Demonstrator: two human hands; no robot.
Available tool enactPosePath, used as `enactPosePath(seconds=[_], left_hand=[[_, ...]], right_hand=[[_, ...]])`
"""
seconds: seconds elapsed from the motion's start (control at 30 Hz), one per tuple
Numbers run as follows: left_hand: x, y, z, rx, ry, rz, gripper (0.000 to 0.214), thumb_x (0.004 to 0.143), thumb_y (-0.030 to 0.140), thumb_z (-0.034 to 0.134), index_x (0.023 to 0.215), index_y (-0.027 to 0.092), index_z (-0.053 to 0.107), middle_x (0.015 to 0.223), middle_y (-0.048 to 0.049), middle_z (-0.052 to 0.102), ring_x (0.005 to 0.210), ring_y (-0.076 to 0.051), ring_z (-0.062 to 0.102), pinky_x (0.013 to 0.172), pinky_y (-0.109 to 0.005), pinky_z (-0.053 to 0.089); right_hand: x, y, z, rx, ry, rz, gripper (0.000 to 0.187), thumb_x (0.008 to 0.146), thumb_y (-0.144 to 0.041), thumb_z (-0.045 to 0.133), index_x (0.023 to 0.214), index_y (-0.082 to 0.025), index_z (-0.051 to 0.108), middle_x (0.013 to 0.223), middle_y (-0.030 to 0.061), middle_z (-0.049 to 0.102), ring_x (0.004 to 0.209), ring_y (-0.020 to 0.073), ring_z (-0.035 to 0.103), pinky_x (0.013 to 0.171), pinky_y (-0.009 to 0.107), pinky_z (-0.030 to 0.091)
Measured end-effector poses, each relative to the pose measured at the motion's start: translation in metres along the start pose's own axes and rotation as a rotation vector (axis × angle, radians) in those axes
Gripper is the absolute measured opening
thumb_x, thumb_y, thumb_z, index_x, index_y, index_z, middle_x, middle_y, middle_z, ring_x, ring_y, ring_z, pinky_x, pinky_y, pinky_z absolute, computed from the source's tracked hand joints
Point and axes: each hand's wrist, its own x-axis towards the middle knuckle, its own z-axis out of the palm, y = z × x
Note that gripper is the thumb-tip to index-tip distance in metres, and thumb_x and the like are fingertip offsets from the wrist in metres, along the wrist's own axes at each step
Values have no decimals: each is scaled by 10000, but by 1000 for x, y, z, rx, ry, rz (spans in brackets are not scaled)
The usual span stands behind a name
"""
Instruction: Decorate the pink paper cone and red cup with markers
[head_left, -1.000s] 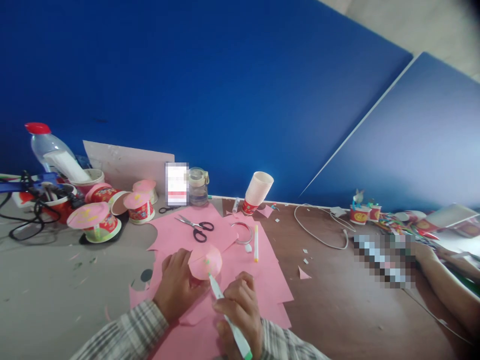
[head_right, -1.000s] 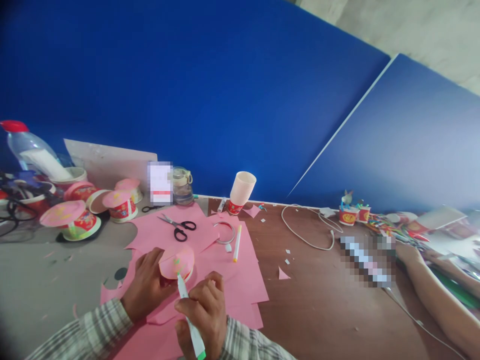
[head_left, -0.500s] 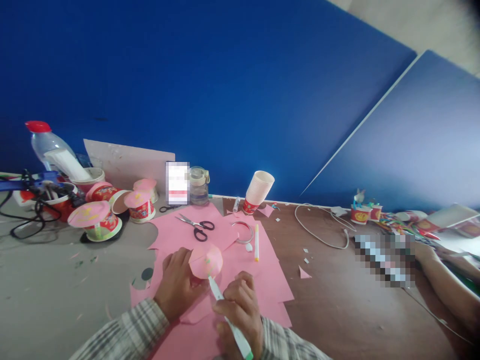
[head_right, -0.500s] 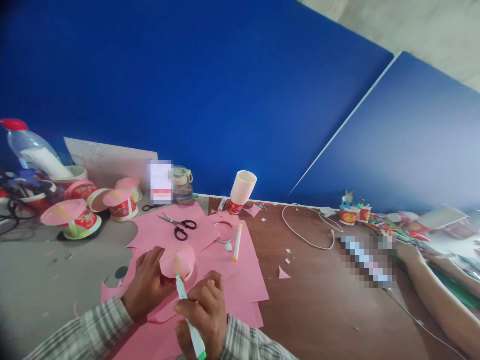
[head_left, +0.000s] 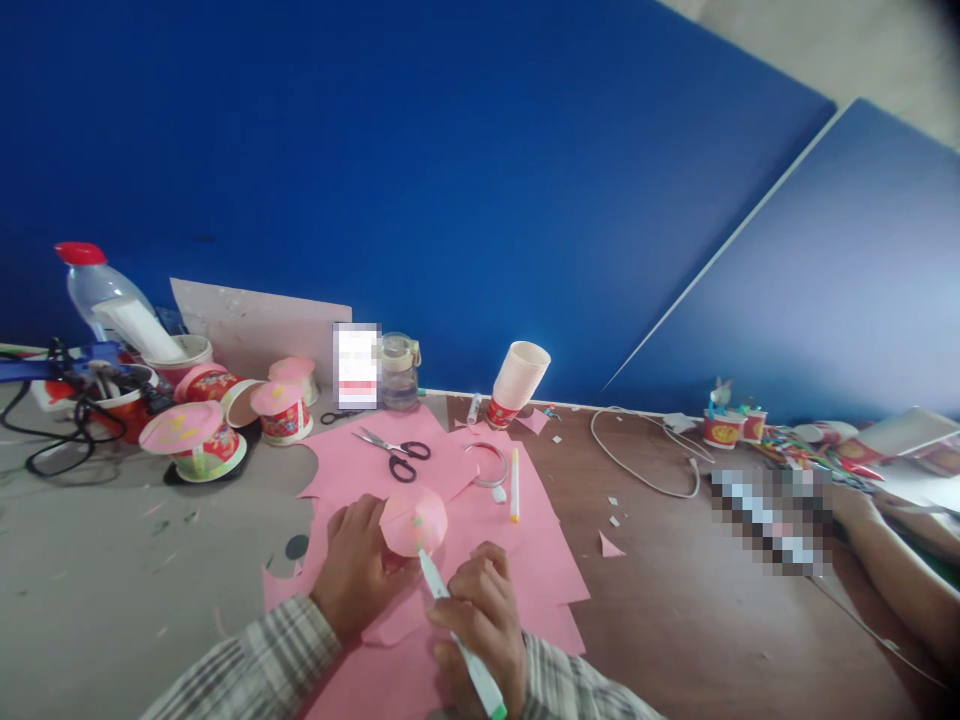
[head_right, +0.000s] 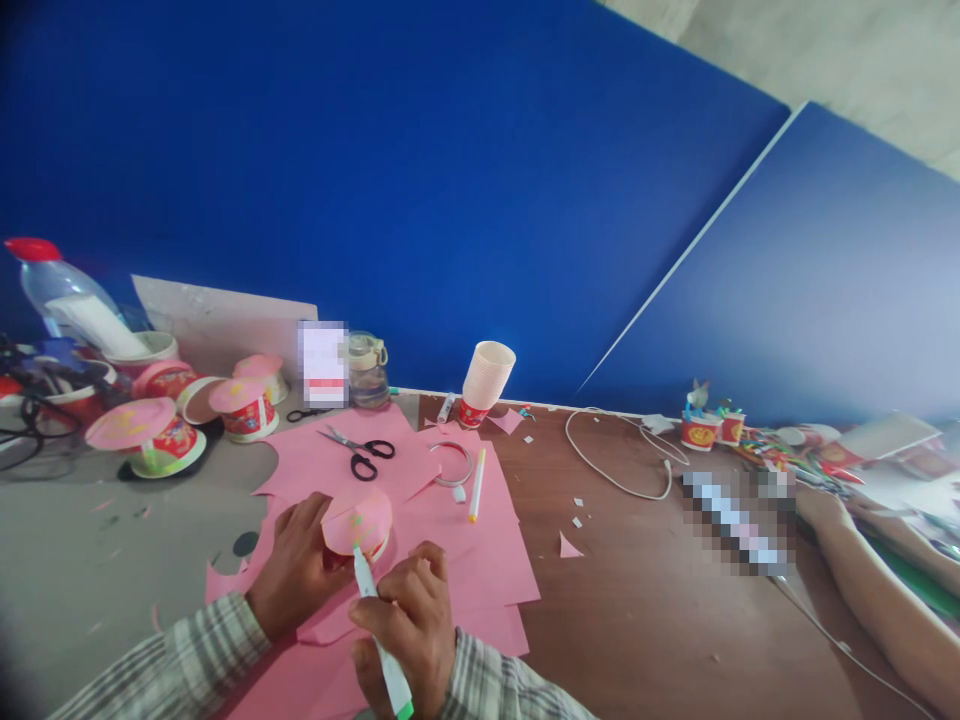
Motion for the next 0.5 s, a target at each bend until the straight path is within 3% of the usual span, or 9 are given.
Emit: enactPosePath(seconds=[0.5], left_hand=[[-1, -1, 5, 34, 52, 13, 283, 515, 394, 623, 750, 247, 566, 677, 30, 533, 690, -226, 525, 642, -356, 379]], right_hand=[[-3, 8, 6, -18, -61, 17, 150, 838, -301, 497, 861, -214, 616, 682, -23, 524, 605, 144, 533, 664, 359, 430]])
